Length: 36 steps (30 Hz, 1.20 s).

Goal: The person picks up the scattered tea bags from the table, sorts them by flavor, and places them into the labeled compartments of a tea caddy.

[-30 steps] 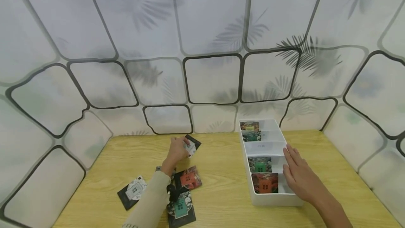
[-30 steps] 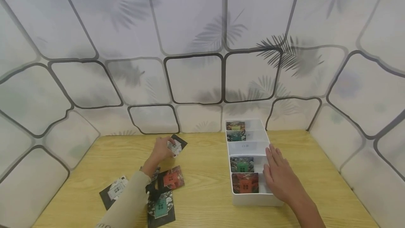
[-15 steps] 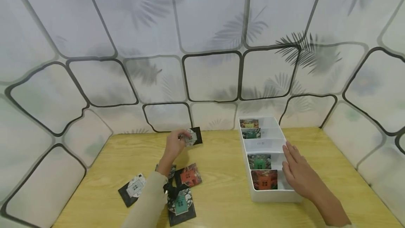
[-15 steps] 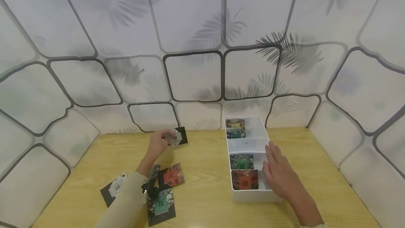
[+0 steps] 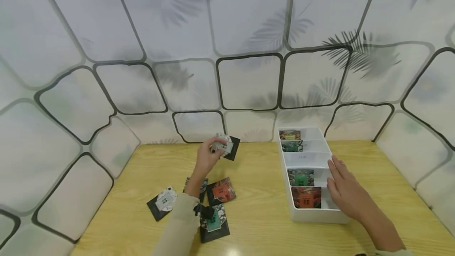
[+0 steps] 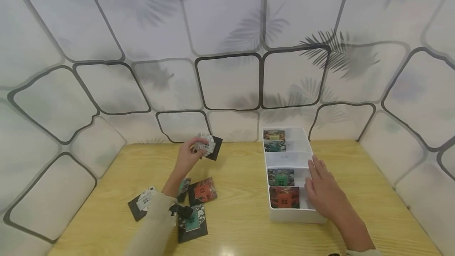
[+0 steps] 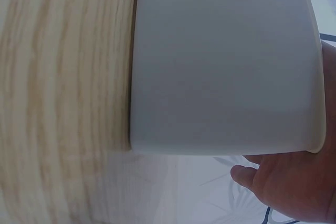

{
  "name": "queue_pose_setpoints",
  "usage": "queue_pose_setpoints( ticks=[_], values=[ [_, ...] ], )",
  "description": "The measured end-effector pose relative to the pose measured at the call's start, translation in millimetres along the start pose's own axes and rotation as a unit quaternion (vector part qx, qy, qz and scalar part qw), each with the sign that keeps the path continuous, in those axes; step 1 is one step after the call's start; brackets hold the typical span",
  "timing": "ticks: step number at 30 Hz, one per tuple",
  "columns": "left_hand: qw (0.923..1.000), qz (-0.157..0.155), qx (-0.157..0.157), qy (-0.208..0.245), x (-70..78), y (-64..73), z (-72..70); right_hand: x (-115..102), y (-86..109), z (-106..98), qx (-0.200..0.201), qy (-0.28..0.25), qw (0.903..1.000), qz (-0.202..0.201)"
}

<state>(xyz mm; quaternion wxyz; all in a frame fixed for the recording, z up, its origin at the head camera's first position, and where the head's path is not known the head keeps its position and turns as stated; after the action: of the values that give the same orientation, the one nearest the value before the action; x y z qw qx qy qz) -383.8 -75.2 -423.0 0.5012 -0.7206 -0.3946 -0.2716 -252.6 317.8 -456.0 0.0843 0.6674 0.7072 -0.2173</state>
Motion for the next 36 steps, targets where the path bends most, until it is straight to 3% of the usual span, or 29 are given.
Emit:
queue_pose_setpoints(
  ticks=[9,13,17,20,24,27,36],
  values=[
    [0.9950,0.070,0.071,-0.004,12.8,-1.3,-13.0,4,-1.6,1,0.003,0.000,1.0000,0.000],
    [0.9957,0.069,0.059,0.013,24.6,1.7,-13.8,3,-2.4,3,-0.006,-0.003,0.9999,0.007],
    [0.9966,0.067,0.035,0.033,50.8,5.9,-15.0,-1,-2.7,4,-0.009,-0.003,0.9999,0.006],
    [0.9955,0.077,0.037,0.042,62.8,6.5,-15.0,-1,-1.7,2,-0.009,-0.003,0.9999,0.007],
    [0.9904,0.103,0.068,0.062,49.6,4.8,-13.0,1,-1.7,1,-0.009,0.000,0.9999,0.009],
    [0.9883,0.101,0.081,0.081,39.8,4.7,-11.6,1,-2.2,2,-0.012,0.002,0.9999,0.010],
    [0.9864,0.083,0.054,0.131,33.9,4.8,1.8,2,-3.3,4,-0.013,0.002,0.9999,0.006]
  ],
)
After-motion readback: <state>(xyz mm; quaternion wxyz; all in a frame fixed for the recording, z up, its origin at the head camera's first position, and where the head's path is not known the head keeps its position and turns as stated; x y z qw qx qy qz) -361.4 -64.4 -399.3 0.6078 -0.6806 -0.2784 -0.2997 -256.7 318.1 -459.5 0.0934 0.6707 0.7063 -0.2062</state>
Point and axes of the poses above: each hand's wrist, its own y-axis away from the middle knuckle, its own z-axis out of the palm, x = y × z, the point moved 9 cm from there along -y, towards the middle knuckle, and after that the axes turned 10 degrees about z, right-handed, at the moved point
